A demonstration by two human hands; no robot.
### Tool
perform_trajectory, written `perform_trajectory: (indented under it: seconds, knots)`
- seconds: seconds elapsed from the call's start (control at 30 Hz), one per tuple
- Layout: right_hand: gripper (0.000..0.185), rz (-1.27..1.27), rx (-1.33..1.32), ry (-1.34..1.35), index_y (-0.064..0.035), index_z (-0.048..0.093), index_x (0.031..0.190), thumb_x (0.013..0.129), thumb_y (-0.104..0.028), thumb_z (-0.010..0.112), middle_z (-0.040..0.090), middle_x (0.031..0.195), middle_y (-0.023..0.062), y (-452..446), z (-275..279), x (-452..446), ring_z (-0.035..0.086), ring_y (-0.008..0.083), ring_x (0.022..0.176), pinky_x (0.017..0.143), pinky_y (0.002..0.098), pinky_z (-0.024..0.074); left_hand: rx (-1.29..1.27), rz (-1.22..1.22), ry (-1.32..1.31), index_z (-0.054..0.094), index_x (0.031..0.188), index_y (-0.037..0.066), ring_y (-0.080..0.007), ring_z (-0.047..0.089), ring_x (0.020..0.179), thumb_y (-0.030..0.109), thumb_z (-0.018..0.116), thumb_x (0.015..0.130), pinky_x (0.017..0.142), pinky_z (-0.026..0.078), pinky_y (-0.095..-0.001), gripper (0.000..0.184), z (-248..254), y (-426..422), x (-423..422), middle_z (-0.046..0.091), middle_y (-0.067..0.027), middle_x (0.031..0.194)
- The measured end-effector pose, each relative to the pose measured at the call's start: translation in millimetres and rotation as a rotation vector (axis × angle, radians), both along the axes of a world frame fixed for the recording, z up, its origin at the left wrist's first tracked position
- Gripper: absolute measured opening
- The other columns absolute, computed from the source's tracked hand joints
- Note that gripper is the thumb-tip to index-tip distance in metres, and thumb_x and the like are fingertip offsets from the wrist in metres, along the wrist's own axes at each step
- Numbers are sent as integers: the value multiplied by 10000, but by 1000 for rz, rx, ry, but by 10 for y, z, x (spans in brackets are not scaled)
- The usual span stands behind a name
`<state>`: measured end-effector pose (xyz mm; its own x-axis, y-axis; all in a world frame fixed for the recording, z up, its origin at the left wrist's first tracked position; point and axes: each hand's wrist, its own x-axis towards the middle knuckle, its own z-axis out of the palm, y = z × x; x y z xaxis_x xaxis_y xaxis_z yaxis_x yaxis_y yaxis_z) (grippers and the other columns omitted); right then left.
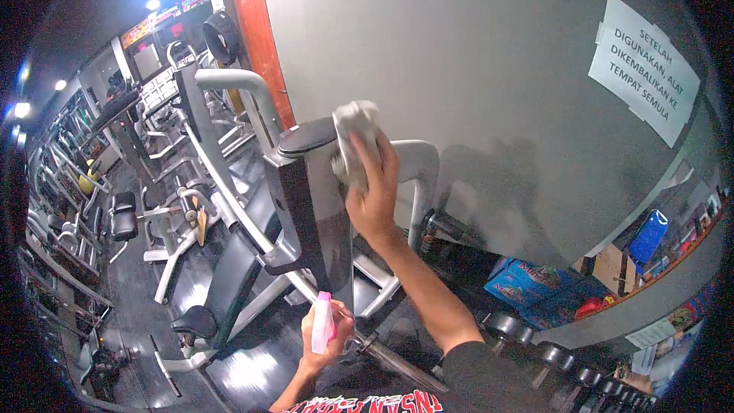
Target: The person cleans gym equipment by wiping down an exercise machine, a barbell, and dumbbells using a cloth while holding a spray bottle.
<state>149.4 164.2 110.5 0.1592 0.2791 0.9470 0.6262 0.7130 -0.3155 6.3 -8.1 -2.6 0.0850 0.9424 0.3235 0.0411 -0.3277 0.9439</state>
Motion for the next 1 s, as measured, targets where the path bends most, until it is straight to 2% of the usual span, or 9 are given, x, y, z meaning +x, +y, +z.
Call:
perform_trajectory:
  seconds: [0.07, 0.13, 0.3, 0.37, 0.5, 0.57, 0.67, 0.8, 1.0]
  knots:
    - [663, 35, -48, 59, -45, 511, 1294, 653, 111, 444, 464, 1204, 236, 78, 71, -93, 472, 400, 1118, 1014, 451, 347, -24, 1, -26, 562, 944, 14, -164, 634, 682, 26, 709, 774, 633, 505, -273, 225, 4, -2, -6, 623, -83, 814]
    - [670, 68, -93, 116, -35, 514, 1290, 642, 119, 438, 475, 1183, 233, 90, 13, -178, 467, 401, 1112, 1012, 452, 346, 120, 32, 126, 562, 951, 10, -164, 637, 681, 37, 713, 780, 633, 506, -273, 229, 65, 7, -21, 625, -86, 813]
    - [705, -118, -242, -11, -68, 547, 1276, 599, 103, 450, 479, 1145, 227, -213, -1174, -232, 454, 406, 1081, 953, 433, 382, 65, 1, 56, 561, 953, 7, -166, 634, 664, 34, 713, 778, 622, 502, -274, 233, 40, 24, 1, 624, -91, 819]
    - [637, 68, -280, -54, -43, 551, 1254, 638, 88, 455, 468, 1168, 235, -317, -1435, -173, 458, 404, 1085, 944, 420, 382, 28, -15, 55, 566, 966, 1, -164, 633, 666, 27, 712, 772, 626, 501, -271, 244, 6, 25, -9, 625, -94, 824]
    - [522, 195, -169, 223, -6, 526, 1238, 727, 73, 450, 458, 1211, 246, -227, -1228, 12, 469, 379, 1120, 980, 402, 359, 12, -24, 39, 566, 978, -2, -163, 633, 675, 21, 713, 769, 635, 504, -268, 256, -28, 13, -29, 627, -93, 825]
    - [566, 56, -14, 266, -11, 507, 1262, 714, 102, 425, 464, 1208, 240, -81, -794, 45, 467, 371, 1136, 1007, 387, 342, 16, -17, 33, 563, 983, -1, -162, 634, 681, 21, 715, 766, 639, 505, -269, 265, -1, 10, -26, 630, -89, 822]
    - [621, 100, -101, 86, -7, 501, 1275, 680, 133, 390, 459, 1211, 240, 4, -52, -11, 455, 393, 1142, 1011, 395, 335, 3, -25, -1, 561, 985, 0, -166, 637, 688, 26, 714, 769, 644, 507, -273, 266, 33, -1, -18, 632, -89, 822]
    - [693, 14, -77, 100, -33, 511, 1285, 622, 135, 398, 468, 1174, 239, 29, -395, -194, 449, 417, 1112, 997, 426, 348, 19, -19, 44, 562, 983, 1, -162, 636, 694, 31, 710, 774, 648, 508, -275, 258, 0, 34, -24, 632, -89, 825]
    - [618, 28, -273, -168, -63, 540, 1252, 654, 76, 470, 472, 1137, 240, -389, -1189, -56, 463, 397, 1099, 974, 425, 374, 67, -104, 49, 557, 964, 7, -132, 601, 644, 39, 703, 787, 615, 498, -272, 232, 164, 188, 39, 613, -62, 762]
